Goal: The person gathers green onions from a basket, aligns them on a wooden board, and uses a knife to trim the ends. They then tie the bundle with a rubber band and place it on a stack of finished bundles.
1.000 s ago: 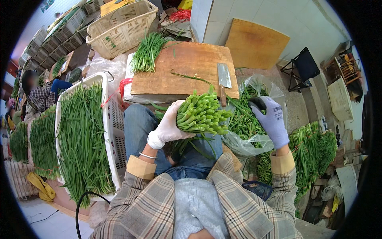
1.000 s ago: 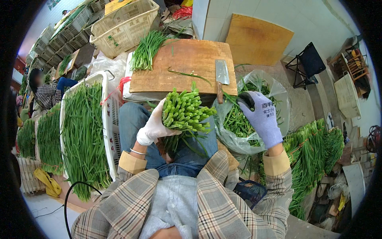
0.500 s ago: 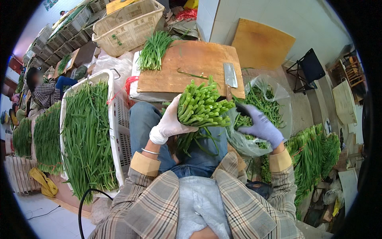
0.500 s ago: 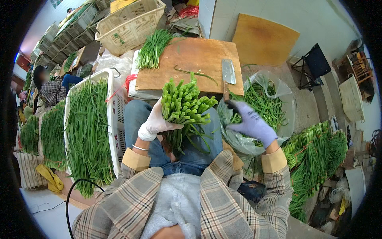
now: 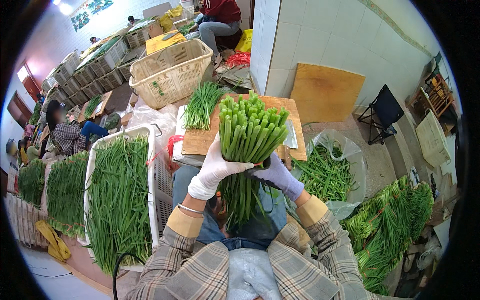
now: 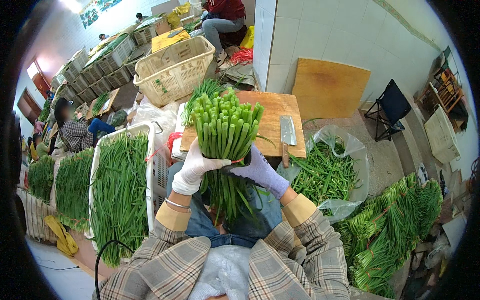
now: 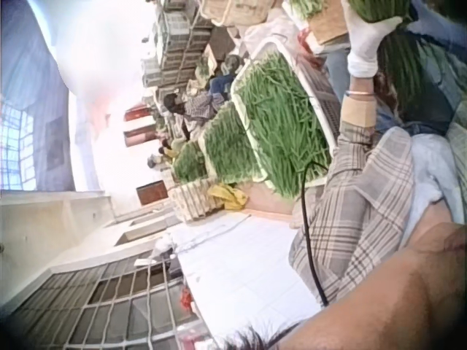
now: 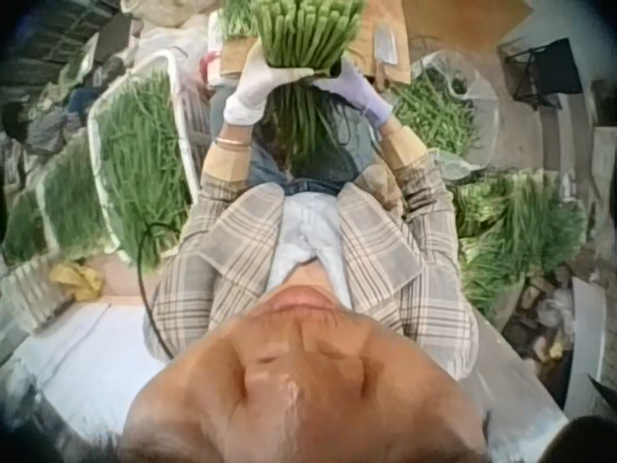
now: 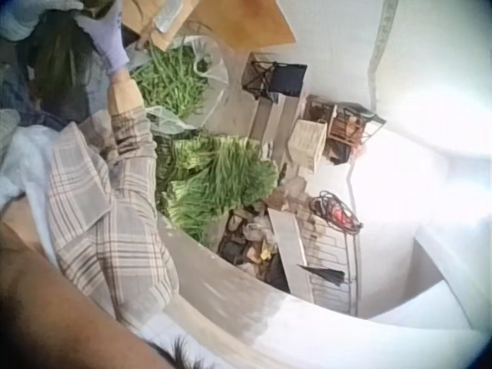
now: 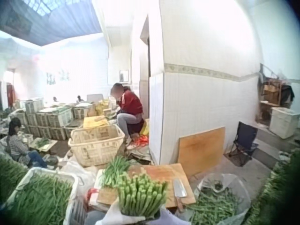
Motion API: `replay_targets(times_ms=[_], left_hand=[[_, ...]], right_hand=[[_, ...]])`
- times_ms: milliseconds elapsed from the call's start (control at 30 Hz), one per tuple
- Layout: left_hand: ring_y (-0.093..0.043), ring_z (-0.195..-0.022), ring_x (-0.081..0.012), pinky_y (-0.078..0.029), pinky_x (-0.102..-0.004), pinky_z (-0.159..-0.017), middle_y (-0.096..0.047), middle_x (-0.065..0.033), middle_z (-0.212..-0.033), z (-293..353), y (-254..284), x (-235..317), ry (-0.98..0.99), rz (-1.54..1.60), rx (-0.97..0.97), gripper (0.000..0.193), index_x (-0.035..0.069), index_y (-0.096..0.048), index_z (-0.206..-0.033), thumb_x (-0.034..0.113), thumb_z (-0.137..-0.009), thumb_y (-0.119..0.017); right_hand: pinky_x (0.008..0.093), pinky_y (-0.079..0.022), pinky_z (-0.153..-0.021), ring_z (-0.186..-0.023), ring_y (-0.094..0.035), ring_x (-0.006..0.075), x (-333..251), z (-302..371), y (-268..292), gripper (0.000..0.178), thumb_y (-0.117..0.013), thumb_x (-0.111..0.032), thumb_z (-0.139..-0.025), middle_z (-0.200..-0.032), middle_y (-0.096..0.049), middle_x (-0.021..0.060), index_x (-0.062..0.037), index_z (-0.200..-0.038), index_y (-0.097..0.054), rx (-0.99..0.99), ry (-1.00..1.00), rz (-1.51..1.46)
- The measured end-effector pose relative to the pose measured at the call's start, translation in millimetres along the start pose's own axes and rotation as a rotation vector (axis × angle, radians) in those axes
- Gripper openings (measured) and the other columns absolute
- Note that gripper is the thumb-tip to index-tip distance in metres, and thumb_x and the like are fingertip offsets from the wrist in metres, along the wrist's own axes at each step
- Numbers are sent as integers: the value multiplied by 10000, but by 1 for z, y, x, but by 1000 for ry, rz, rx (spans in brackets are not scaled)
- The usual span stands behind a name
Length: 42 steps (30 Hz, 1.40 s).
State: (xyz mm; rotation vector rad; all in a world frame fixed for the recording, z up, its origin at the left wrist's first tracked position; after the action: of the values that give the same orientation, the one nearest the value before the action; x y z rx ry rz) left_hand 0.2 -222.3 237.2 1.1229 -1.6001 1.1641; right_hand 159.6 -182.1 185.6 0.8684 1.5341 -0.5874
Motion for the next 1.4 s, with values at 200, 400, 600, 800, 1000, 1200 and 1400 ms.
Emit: replay_targets(times_ms=[200,400,600,800,1000,1200,1400], left_hand=[[-510,-1099,-168,-379,-308,-981,-537,-80,-1203,0,6,-1,108,-19,-26,804,3,-404,-1289,33,-590,-800],[-370,-1275,-200,-289,-333,-1065,-388,-97,-1378,-2,25,38,-44,185,-172,1129,18,-201,-1426,216,-539,-871],[-545,-1033,-168,-414,-319,-928,-572,-70,-1140,4,13,32,-166,104,41,743,3,-443,-1255,237,-632,-772],[-585,-966,-185,-454,-321,-877,-602,-87,-1078,18,7,52,-255,217,129,636,-8,-471,-1202,186,-652,-724],[-582,-969,-188,-466,-322,-860,-588,-87,-1102,17,-4,45,-167,267,114,602,8,-458,-1220,177,-704,-716],[-577,-971,-187,-467,-317,-857,-581,-83,-1107,22,-4,42,-211,254,151,583,9,-463,-1214,190,-717,-709],[-597,-940,-176,-475,-312,-842,-608,-82,-1063,25,-10,48,-230,230,181,596,0,-487,-1187,197,-687,-743]], right_hand=[[334,-368,-1001,-1171,-456,181,-11,2,-6,734,-773,-138,-698,-1270,-491,115,-7,-1304,-381,47,-3,21],[339,-364,-1007,-1184,-466,216,-41,12,-12,702,-761,-158,-714,-1252,-508,151,1,-1297,-405,45,104,259],[354,-351,-1021,-1207,-447,244,-49,7,-17,733,-764,-191,-716,-1280,-483,169,5,-1310,-381,-93,29,215],[359,-305,-1064,-1262,-401,236,-101,17,10,913,-770,-144,-677,-1379,-389,157,-16,-1410,-240,138,263,51],[333,-302,-1058,-1250,-411,226,-111,21,-9,649,-585,-24,-818,-1394,-371,149,9,-1391,-282,305,395,39],[332,-413,-956,-1056,-563,202,-131,18,6,373,-347,-215,-988,-1150,-579,136,37,-1220,-494,463,494,-219],[274,-472,-810,-904,-587,139,-133,37,-5,217,-582,-37,-856,-988,-614,87,27,-1063,-566,556,466,-33]])
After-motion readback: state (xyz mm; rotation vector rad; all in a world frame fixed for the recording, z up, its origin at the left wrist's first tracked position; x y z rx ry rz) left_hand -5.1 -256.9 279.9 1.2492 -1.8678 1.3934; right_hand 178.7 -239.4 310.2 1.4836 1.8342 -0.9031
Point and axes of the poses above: each hand's wrist, its own z-axis away from the middle knuckle, its own y-axis out of the back of the hand, x = y × z, the point moved 3 cm from there along -z, towards the middle knuckle
